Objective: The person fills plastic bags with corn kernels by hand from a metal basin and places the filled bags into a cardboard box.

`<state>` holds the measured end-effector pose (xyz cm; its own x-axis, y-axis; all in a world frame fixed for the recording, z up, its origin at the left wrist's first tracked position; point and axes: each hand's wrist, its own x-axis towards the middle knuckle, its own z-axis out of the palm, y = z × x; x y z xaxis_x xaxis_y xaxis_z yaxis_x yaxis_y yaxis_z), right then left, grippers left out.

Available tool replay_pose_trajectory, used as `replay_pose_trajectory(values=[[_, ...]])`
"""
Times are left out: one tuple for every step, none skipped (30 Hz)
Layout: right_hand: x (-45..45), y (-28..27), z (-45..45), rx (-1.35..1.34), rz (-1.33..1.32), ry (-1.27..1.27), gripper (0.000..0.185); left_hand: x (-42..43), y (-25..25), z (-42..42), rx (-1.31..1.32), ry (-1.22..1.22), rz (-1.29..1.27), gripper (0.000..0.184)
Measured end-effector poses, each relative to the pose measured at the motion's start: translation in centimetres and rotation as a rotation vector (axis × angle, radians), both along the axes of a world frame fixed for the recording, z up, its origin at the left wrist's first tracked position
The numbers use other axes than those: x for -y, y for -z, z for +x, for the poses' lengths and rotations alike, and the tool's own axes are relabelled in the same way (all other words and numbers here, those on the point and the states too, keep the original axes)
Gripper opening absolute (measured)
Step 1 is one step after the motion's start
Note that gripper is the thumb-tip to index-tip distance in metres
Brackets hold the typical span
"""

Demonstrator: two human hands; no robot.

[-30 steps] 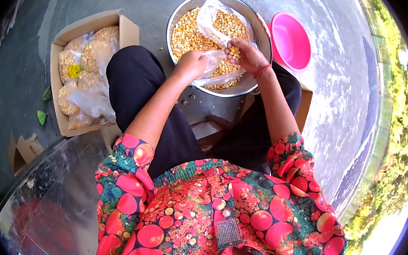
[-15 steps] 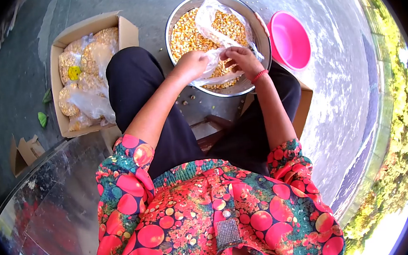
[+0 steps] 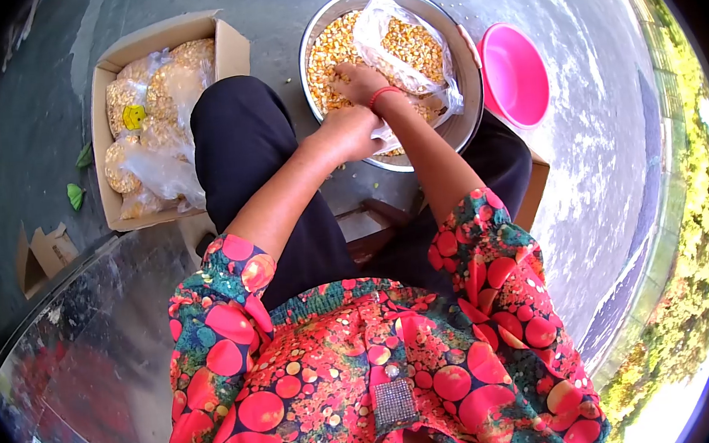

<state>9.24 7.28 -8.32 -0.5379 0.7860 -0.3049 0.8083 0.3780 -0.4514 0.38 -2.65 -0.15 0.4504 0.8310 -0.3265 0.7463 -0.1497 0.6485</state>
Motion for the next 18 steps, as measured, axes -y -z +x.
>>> replay_pose_trajectory(values=[[0.5,-1.7,-0.7,0.040,-0.105,-0.037,0.035,0.1,-0.4,-0.1,0.031,-0.004,-0.005,0.031],[0.5,-2.1,-0.9,0.042,-0.102,-0.037,0.035,0.2,-0.6,0.0,0.032,-0.004,-0.002,0.031],[0.5,-2.1,-1.0,0.066,-0.164,-0.068,0.036,0.3,-0.7,0.0,0.036,0.004,-0.003,0.030],[0.5,-2.2,-1.0,0.089,-0.227,-0.100,0.036,0.3,-0.8,0.0,0.039,0.011,-0.003,0.030],[0.7,-2.4,-0.7,0.088,-0.225,-0.100,0.036,0.3,-1.0,0.0,0.038,0.010,-0.002,0.030],[0.9,-2.3,-0.1,-0.100,-0.436,0.067,0.032,0.3,-1.3,0.0,0.039,0.018,0.011,0.028],[1.2,-2.3,0.6,-0.289,-0.644,0.236,0.028,0.4,-1.4,0.1,0.040,0.027,0.022,0.027],[1.2,-2.2,1.3,-0.480,-0.851,0.410,0.025,0.4,-1.2,0.0,0.040,0.028,0.020,0.027],[1.1,-2.4,1.7,-0.480,-0.852,0.412,0.025,0.3,-0.8,0.1,0.038,-0.016,0.012,0.025],[0.9,-2.6,2.3,-0.581,-0.953,0.456,0.022,0.2,-0.5,0.2,0.038,-0.056,0.006,0.023],[0.7,-2.9,2.8,-0.683,-1.054,0.500,0.020,0.2,-0.2,0.2,0.038,-0.051,0.006,0.023],[0.4,-3.3,3.3,-0.788,-1.154,0.541,0.017,0.2,0.0,0.2,0.093,-0.137,0.005,0.022],[0.5,-5.4,3.5,-0.744,-1.143,0.593,0.016,0.2,0.1,0.1,0.148,-0.223,0.003,0.021],[0.3,-6.1,4.1,-0.731,-1.112,0.609,0.018,0.0,0.2,0.0,0.149,-0.219,0.004,0.021],[0.1,-6.7,5.0,-0.744,-1.105,0.581,0.018,-0.4,0.1,-0.1,0.180,-0.252,-0.031,0.020],[0.0,-7.3,5.9,-0.756,-1.099,0.554,0.019,-0.6,0.1,-0.2,0.211,-0.286,-0.067,0.019],[0.0,-7.9,6.8,-0.743,-1.056,0.579,0.019,-0.6,0.1,-0.3,0.221,-0.307,-0.054,0.020],[0.1,-8.6,7.6,-0.749,-1.027,0.560,0.019,-0.7,0.4,-0.2,0.222,-0.302,-0.053,0.020]])
